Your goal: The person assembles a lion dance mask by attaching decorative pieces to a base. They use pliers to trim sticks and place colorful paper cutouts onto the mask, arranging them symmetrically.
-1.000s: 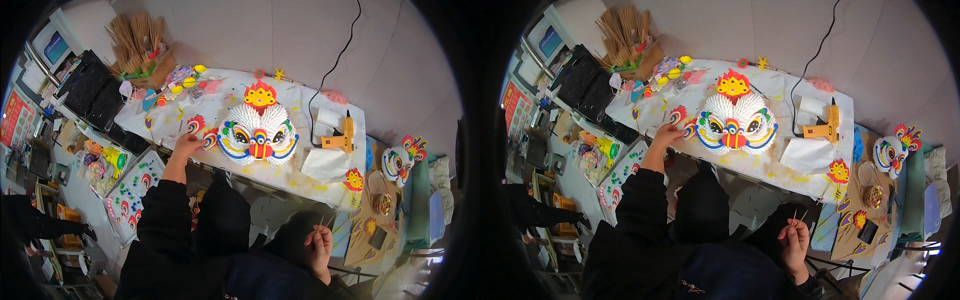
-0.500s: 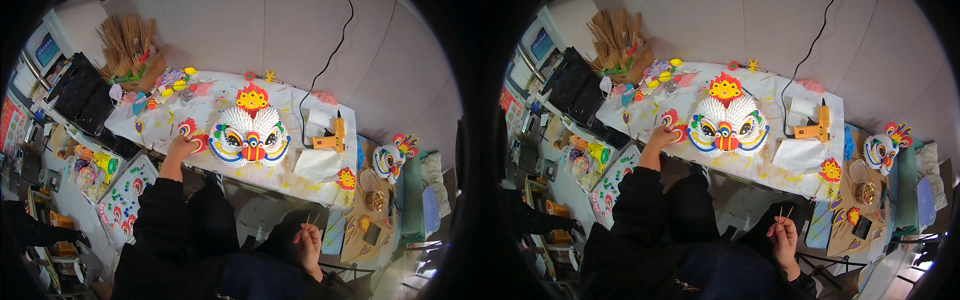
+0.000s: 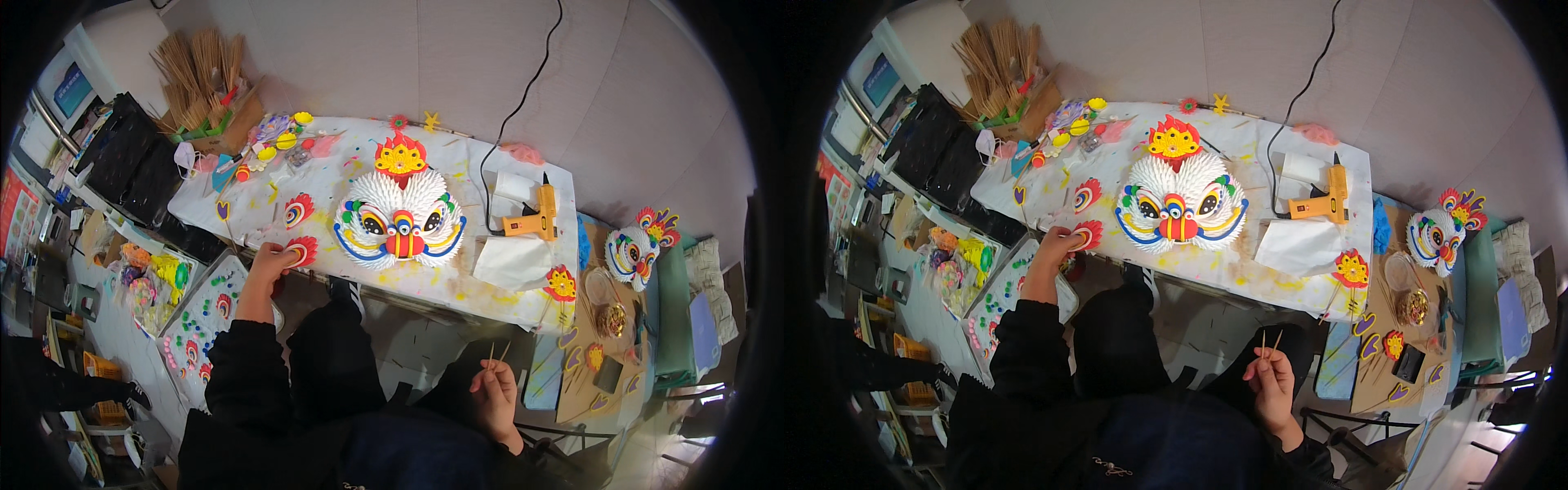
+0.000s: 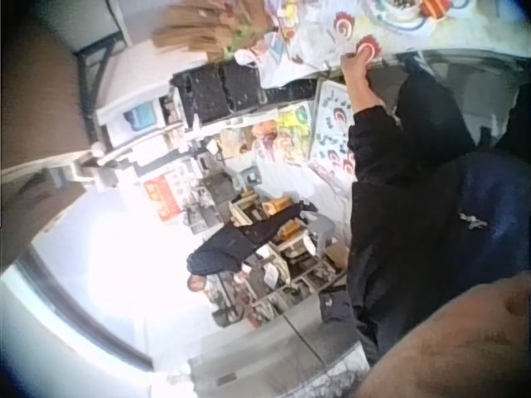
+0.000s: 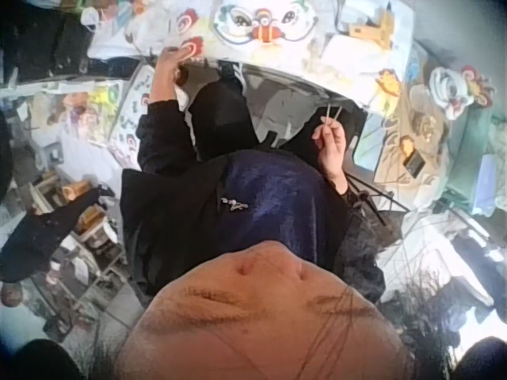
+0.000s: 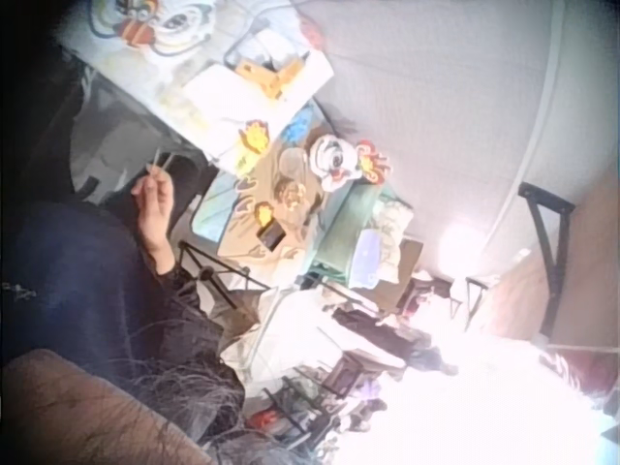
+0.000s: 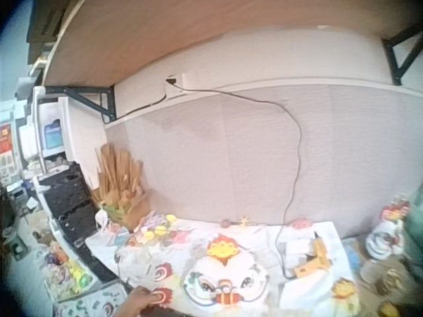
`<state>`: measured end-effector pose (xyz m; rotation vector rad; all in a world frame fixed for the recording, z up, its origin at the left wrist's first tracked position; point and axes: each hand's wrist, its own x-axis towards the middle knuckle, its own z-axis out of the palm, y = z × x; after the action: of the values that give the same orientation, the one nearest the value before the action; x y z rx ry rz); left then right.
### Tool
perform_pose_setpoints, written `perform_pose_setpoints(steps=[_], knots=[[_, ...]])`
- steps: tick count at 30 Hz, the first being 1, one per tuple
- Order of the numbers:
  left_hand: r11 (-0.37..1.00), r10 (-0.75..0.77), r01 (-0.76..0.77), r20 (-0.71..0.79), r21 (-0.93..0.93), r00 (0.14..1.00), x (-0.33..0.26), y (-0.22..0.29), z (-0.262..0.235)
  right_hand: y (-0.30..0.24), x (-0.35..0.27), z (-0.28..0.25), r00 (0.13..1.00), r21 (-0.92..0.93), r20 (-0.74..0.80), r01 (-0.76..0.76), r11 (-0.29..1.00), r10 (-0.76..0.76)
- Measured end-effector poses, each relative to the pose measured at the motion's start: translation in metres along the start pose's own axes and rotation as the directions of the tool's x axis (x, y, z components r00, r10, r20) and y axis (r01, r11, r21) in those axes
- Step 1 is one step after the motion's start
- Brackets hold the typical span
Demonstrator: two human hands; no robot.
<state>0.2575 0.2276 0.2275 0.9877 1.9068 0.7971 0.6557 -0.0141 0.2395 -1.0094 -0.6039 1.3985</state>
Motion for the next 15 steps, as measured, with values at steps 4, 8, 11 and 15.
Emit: perform_pose_setpoints(steps=[4,8,11,15], knots=[[0.979,-0.077,0.097,0.112,-0.181,0.991,-0.005,-0.002,-0.007,0.0,-0.003,-0.007,0.999,-0.013,-0.03,0.012,1.0,-0.012],[0.889,-0.144,0.23,0.236,-0.395,0.961,-0.007,-0.01,-0.007,0.0,-0.004,-0.007,0.999,-0.004,-0.038,0.016,1.0,-0.017],[0.848,-0.121,0.229,0.247,-0.478,0.962,-0.009,-0.018,-0.003,0.0,-0.004,-0.005,0.999,-0.003,-0.05,-0.016,1.0,0.016],[0.817,-0.088,0.207,0.239,-0.538,0.967,-0.014,-0.021,-0.001,0.002,-0.004,-0.001,0.998,-0.003,-0.032,-0.048,0.999,0.047]])
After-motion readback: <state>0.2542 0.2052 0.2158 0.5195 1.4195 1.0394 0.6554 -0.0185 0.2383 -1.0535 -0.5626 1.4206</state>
